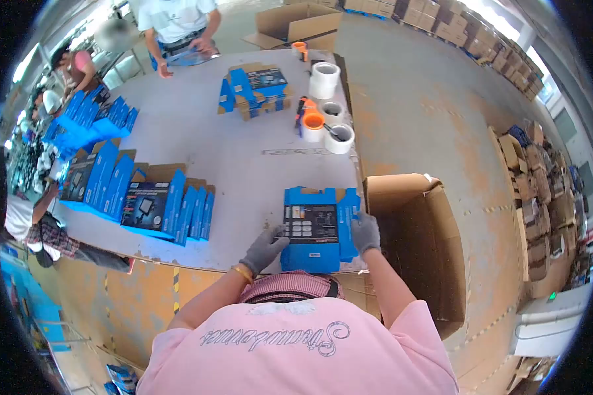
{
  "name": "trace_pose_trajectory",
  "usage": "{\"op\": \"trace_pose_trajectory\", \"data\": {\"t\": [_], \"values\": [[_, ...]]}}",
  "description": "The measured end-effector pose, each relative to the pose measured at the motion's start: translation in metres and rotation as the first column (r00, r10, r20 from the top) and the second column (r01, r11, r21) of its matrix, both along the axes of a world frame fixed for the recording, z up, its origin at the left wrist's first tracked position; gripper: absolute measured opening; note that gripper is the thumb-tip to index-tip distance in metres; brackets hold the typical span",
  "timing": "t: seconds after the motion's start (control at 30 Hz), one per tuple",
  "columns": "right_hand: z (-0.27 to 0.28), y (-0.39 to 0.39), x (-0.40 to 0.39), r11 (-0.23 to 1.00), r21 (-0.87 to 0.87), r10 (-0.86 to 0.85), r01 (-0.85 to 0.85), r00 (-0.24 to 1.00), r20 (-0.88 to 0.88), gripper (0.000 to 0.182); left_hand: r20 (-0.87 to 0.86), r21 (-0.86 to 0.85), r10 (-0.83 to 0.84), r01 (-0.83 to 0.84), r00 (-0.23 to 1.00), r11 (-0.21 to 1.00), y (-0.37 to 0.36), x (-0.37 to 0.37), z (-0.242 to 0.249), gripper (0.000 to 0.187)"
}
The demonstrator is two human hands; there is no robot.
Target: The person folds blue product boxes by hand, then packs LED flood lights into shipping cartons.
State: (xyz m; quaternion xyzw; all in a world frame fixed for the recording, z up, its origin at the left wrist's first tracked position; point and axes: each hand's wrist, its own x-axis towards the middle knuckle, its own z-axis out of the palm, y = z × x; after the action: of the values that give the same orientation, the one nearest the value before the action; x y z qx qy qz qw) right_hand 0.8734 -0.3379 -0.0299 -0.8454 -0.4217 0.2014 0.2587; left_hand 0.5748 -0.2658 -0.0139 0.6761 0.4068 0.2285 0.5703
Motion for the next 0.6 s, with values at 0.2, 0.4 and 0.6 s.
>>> {"op": "trace_pose_trajectory", "data": {"t": [0.2, 0.4, 0.6], "values": [[0.0, -0.01, -0.002, 0.995, -0.025, -0.099, 0.097, 0.988, -0.12, 0.046, -0.296, -0.113, -0.01, -0.025, 0.955, 0.993, 0.007, 0.041, 0.022, 0.041], [-0.013, -0.013, 0.012, 0.999, -0.015, -0.038, 0.035, 0.953, -0.301, 0.052, -0.264, 0.138, 0.206, -0.174, 0.942, 0.975, 0.002, 0.05, -0.033, 0.037], [0.075, -0.016, 0.0, 0.927, 0.281, -0.028, 0.249, 0.793, -0.608, 0.045, 0.314, -0.321, 0.142, -0.036, 0.939, 0.946, -0.033, 0.073, 0.059, 0.027]]}}
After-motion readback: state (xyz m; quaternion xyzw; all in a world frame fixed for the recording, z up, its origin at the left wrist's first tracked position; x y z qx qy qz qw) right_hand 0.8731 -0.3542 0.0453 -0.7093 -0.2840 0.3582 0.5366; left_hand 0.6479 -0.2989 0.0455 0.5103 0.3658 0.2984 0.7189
